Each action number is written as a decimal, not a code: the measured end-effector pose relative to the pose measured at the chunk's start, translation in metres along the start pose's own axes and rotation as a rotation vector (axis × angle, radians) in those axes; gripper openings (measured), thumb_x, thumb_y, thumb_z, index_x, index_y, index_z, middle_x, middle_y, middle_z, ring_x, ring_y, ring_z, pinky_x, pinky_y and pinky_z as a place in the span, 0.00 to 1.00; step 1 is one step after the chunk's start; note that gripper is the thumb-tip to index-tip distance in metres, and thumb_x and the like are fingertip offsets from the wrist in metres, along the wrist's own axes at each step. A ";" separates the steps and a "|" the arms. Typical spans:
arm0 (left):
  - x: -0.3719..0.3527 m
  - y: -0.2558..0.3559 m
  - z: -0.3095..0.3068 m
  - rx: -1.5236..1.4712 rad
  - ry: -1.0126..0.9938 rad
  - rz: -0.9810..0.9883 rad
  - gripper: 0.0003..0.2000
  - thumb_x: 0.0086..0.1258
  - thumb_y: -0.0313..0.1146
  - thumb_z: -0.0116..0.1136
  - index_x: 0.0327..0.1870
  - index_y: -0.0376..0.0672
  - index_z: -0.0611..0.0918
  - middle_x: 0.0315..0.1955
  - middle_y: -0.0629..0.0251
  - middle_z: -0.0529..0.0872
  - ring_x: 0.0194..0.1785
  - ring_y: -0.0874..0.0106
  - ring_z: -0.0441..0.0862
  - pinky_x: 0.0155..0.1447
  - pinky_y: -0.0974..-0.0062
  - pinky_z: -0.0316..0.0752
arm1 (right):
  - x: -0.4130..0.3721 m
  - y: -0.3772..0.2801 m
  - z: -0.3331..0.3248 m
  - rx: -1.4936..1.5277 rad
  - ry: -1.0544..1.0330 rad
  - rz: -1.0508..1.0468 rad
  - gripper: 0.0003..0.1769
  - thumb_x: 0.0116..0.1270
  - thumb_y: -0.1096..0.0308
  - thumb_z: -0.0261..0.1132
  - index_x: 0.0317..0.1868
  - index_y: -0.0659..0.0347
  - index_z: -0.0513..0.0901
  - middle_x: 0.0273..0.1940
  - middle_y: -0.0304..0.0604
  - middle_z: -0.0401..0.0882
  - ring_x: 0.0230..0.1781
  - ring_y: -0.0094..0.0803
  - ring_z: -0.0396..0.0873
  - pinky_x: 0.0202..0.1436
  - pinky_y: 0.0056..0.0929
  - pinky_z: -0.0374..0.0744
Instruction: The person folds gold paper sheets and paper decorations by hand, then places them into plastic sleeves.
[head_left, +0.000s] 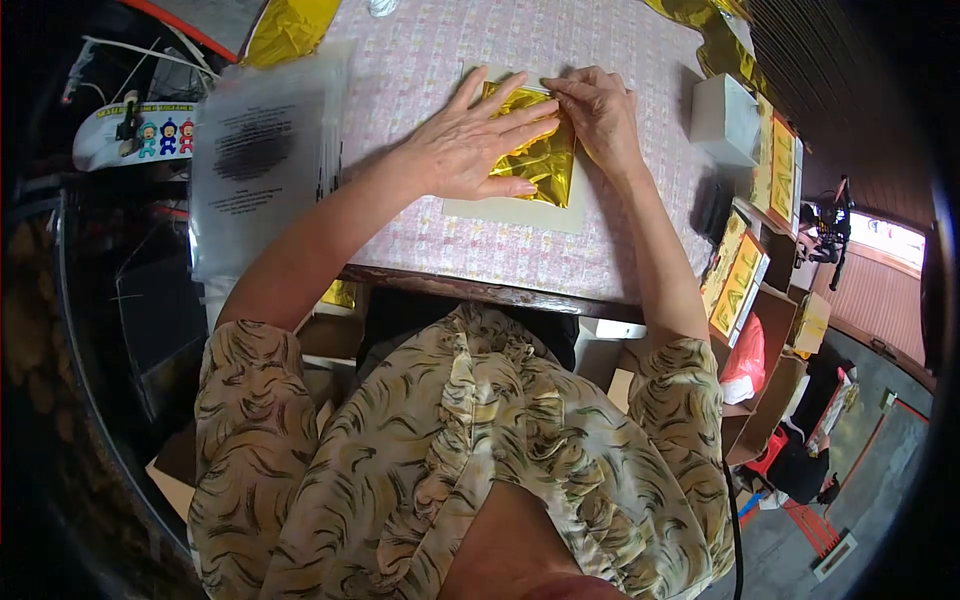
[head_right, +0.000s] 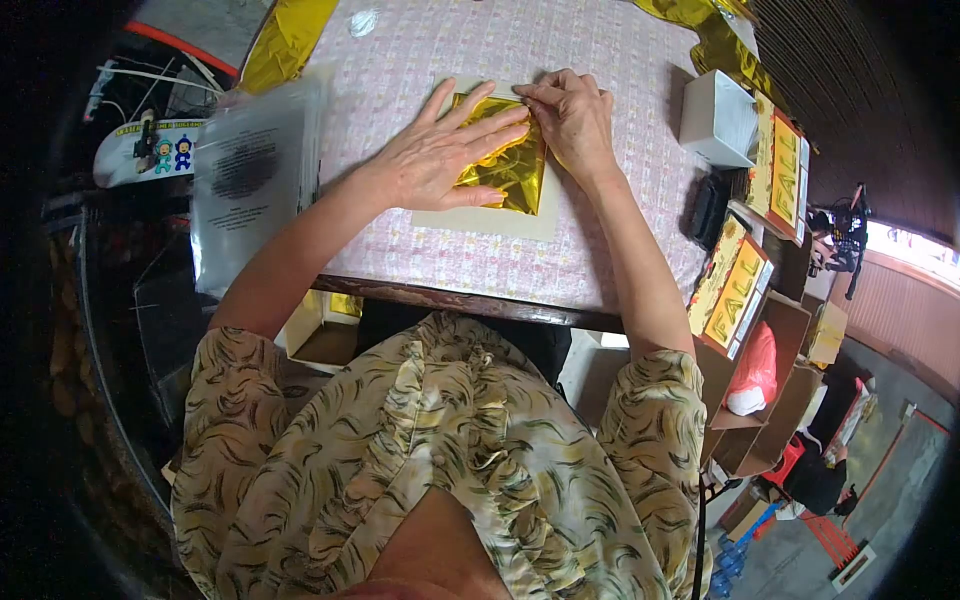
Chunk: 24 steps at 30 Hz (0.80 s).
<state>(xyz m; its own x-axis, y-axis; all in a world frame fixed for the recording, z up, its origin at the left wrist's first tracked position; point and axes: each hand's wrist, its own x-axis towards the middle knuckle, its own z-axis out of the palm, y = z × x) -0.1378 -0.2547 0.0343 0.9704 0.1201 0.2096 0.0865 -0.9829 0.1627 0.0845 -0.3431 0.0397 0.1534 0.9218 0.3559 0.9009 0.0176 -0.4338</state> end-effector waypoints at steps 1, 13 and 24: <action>0.000 0.000 0.001 0.003 0.000 0.000 0.40 0.75 0.67 0.50 0.82 0.51 0.65 0.84 0.68 0.58 0.87 0.56 0.46 0.86 0.39 0.34 | -0.002 -0.003 -0.001 -0.044 0.023 -0.021 0.11 0.69 0.69 0.71 0.50 0.50 0.94 0.45 0.39 0.87 0.46 0.39 0.80 0.53 0.37 0.76; -0.001 0.001 0.006 0.026 -0.030 -0.020 0.41 0.75 0.64 0.53 0.84 0.56 0.60 0.84 0.72 0.56 0.87 0.61 0.45 0.87 0.45 0.33 | -0.068 -0.011 -0.057 0.066 -0.097 0.503 0.12 0.70 0.70 0.63 0.46 0.69 0.88 0.33 0.58 0.88 0.33 0.36 0.88 0.40 0.35 0.82; -0.003 0.000 0.011 0.057 -0.008 -0.021 0.40 0.76 0.67 0.48 0.84 0.56 0.60 0.84 0.71 0.56 0.87 0.61 0.46 0.87 0.43 0.35 | -0.039 -0.014 -0.035 0.075 -0.204 0.583 0.14 0.66 0.71 0.61 0.42 0.74 0.87 0.28 0.46 0.86 0.30 0.30 0.82 0.38 0.34 0.81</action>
<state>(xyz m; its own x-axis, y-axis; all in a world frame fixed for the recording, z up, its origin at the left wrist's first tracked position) -0.1385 -0.2565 0.0228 0.9699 0.1399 0.1993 0.1193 -0.9865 0.1119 0.0803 -0.3931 0.0607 0.5236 0.8436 -0.1193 0.6603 -0.4903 -0.5688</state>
